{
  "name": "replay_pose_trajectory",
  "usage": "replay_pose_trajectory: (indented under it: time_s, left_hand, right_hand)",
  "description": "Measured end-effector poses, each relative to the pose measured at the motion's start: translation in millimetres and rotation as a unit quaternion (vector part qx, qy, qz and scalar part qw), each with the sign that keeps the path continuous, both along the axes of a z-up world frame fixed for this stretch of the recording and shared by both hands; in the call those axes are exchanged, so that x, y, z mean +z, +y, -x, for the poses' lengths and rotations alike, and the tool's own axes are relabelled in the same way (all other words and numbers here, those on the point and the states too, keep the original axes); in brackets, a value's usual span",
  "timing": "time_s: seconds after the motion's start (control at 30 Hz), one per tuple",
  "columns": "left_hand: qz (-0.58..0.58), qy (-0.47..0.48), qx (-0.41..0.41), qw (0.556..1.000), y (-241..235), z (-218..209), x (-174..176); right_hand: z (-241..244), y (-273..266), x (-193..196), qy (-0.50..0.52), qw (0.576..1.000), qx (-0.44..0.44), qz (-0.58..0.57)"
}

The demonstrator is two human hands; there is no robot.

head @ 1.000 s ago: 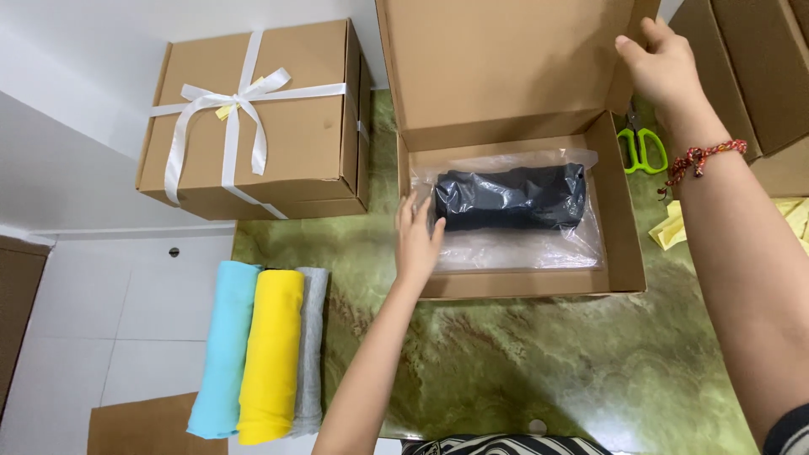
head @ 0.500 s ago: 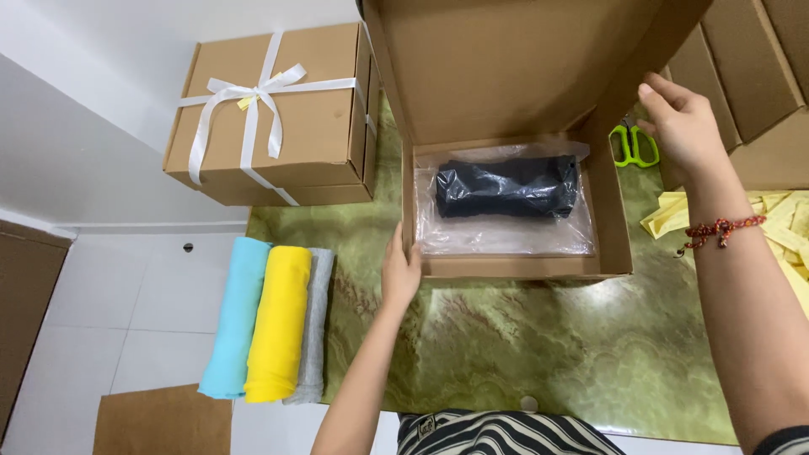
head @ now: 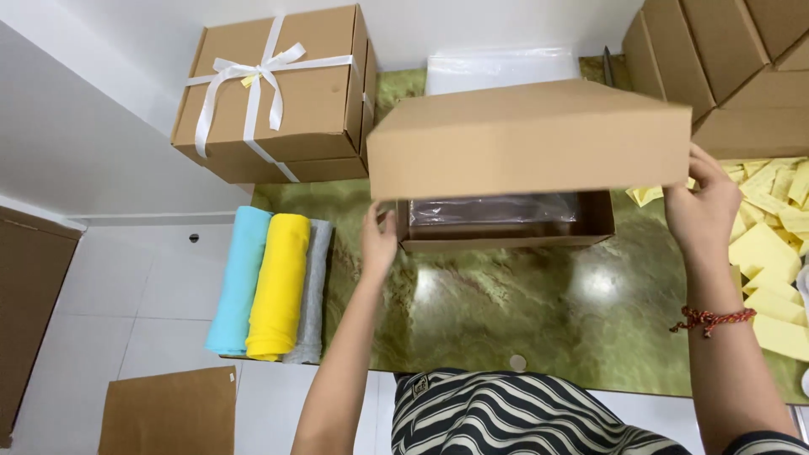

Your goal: Pack an item into a cardboard box and tie a decorative ribbon around it

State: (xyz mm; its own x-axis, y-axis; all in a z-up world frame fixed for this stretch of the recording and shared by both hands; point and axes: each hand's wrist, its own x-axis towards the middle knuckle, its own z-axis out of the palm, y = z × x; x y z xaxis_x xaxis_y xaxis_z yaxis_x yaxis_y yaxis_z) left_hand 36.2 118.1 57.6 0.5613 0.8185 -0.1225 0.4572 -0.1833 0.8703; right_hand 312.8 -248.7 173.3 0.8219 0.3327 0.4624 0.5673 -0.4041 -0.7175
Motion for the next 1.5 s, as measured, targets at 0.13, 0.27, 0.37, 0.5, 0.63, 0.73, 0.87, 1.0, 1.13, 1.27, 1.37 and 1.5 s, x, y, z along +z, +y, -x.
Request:
replay_pose_trajectory:
  time_s: [0.13, 0.27, 0.37, 0.5, 0.63, 0.73, 0.87, 1.0, 1.13, 1.27, 1.37, 1.5]
  left_hand:
    - [0.125, -0.119, 0.062, 0.983, 10, 10, -22]
    - [0.196, -0.125, 0.105, 0.967, 14, 13, -39]
    - [0.289, -0.168, 0.137, 0.933, -5, 12, -5]
    - [0.31, -0.193, 0.077, 0.928, -33, 12, 14]
    - [0.331, -0.181, 0.051, 0.925, -38, 9, 14]
    - [0.331, -0.194, 0.062, 0.922, -48, 10, 32]
    - [0.316, -0.169, 0.049, 0.932, -39, 13, 26]
    - [0.295, -0.125, 0.028, 0.947, -26, 15, -17]
    - [0.285, -0.092, 0.019, 0.954, -26, 16, -20]
    - [0.289, -0.094, 0.019, 0.953, -30, 13, 3]
    - [0.311, -0.1, 0.022, 0.945, -30, 7, 14]
    - [0.364, -0.017, 0.051, 0.93, -5, -11, -7]
  right_hand:
    - [26, -27, -36, 0.051, 0.999, 0.013, 0.013]
    - [55, -34, -52, 0.126, 0.991, 0.037, 0.031]
    - [77, -30, -46, 0.164, 0.982, 0.026, 0.094]
    - [87, -28, -65, 0.178, 0.981, 0.048, 0.063]
    - [66, -48, -142, 0.17, 0.982, -0.014, 0.079]
    - [71, -48, -139, 0.169, 0.981, -0.053, 0.082]
    - [80, -48, -118, 0.226, 0.947, -0.098, 0.204]
    - [42, -75, -214, 0.257, 0.921, -0.077, 0.283]
    - [37, -77, -210, 0.254, 0.915, -0.048, 0.311]
    - [28, -73, -154, 0.291, 0.898, 0.023, 0.33]
    - [26, -46, -101, 0.333, 0.919, 0.026, 0.208]
    - [14, -3, -73, 0.497, 0.868, 0.007, 0.007]
